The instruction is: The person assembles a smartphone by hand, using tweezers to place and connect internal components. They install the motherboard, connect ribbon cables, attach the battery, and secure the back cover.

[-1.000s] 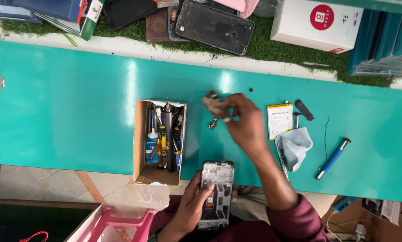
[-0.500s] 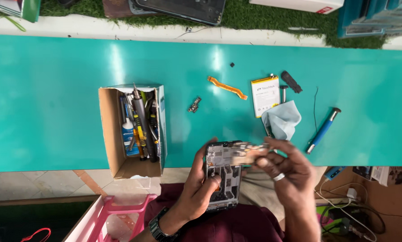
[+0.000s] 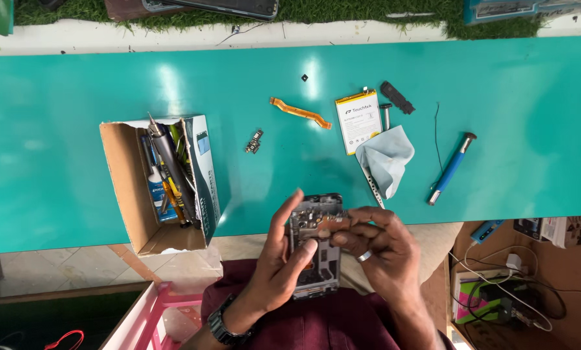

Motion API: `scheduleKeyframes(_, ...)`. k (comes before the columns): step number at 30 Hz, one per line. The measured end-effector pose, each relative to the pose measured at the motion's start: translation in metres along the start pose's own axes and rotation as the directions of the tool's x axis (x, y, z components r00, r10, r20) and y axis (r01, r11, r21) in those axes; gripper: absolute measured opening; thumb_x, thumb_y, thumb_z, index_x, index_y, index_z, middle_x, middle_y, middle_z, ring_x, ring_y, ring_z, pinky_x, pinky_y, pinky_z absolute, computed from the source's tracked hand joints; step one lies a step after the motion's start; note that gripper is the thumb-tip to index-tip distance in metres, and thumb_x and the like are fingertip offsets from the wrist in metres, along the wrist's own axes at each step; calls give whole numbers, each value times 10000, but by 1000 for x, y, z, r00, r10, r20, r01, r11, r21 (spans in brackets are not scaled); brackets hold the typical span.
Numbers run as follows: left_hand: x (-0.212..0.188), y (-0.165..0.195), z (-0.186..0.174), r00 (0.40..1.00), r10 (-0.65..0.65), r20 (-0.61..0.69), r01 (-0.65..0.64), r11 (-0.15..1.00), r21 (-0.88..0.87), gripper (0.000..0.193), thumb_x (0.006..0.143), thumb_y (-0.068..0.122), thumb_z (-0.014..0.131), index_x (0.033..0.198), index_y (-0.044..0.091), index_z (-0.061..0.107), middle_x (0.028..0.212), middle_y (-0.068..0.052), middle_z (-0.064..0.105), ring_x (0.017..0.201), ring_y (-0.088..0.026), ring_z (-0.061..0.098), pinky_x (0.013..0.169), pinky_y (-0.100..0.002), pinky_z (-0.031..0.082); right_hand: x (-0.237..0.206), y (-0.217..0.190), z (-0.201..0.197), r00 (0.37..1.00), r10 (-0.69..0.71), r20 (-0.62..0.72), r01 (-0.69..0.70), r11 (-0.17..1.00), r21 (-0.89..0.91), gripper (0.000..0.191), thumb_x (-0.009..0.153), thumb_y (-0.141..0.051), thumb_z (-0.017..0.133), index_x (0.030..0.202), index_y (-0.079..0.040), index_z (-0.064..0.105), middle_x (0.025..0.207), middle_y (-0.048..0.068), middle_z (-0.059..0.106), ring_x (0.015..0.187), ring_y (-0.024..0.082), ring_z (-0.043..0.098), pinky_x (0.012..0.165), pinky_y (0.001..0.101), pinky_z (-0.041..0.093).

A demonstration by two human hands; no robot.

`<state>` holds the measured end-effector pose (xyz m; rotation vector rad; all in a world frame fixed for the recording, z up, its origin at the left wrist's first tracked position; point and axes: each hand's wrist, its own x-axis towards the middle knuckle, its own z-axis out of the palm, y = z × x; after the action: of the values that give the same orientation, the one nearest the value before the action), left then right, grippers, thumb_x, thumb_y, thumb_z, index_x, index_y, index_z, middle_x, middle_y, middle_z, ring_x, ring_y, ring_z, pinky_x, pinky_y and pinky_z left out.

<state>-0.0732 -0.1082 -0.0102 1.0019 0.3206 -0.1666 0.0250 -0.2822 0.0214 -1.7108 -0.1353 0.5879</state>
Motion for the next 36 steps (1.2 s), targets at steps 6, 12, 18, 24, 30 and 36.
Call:
scheduleKeyframes(6,-12,-28,-18,980,-97,-176,99,995,3,212,1074,171,482,1263,75,477,1069,-49,624,940,-130,632,783,-317,558,5,17,-4,989,-35,141,51,992,-111,376,840,119,723,1174,35,576,1047,139,761,999,214,790,746,290,653)
scheduleKeyframes(12,-22,-31,-33,973,-20,-230,29,999,36,194,1072,156,495,1239,60,492,1128,-42,622,1028,-110,564,913,-293,480,114,-4,-5,896,-434,99,395,673,-625,328,847,144,682,1140,-5,694,978,112,708,848,277,698,726,406,552)
scheduleKeyframes(18,-25,-7,-25,971,-67,-228,62,998,-28,180,1072,116,499,1242,56,506,983,-11,553,878,-73,483,792,-254,434,214,-36,29,768,-491,411,634,490,-598,249,864,87,704,1094,-9,710,997,140,668,894,339,657,755,451,543)
scheduleKeyframes(24,-9,17,-39,982,-59,-178,55,998,-29,185,1085,101,483,1259,39,498,1093,-33,577,988,-79,510,896,-253,437,219,-34,45,756,-527,389,637,455,-622,149,931,62,695,1060,-12,692,1027,144,655,926,330,652,801,425,550)
scheduleKeyframes(30,2,37,-45,1000,-29,11,30,992,-122,166,1100,119,449,1251,50,447,1228,-67,662,1127,-119,631,991,-284,509,143,-48,26,970,-159,184,219,898,-382,73,1005,-47,691,1036,13,663,973,99,734,808,149,718,670,303,592)
scheduleKeyframes(36,-1,28,-33,992,-125,12,122,982,147,202,1082,139,521,1249,26,511,902,-14,540,726,-64,431,634,-260,396,78,-47,8,932,-200,303,333,804,-493,168,881,-55,782,1044,-44,742,973,61,756,831,149,755,675,283,617)
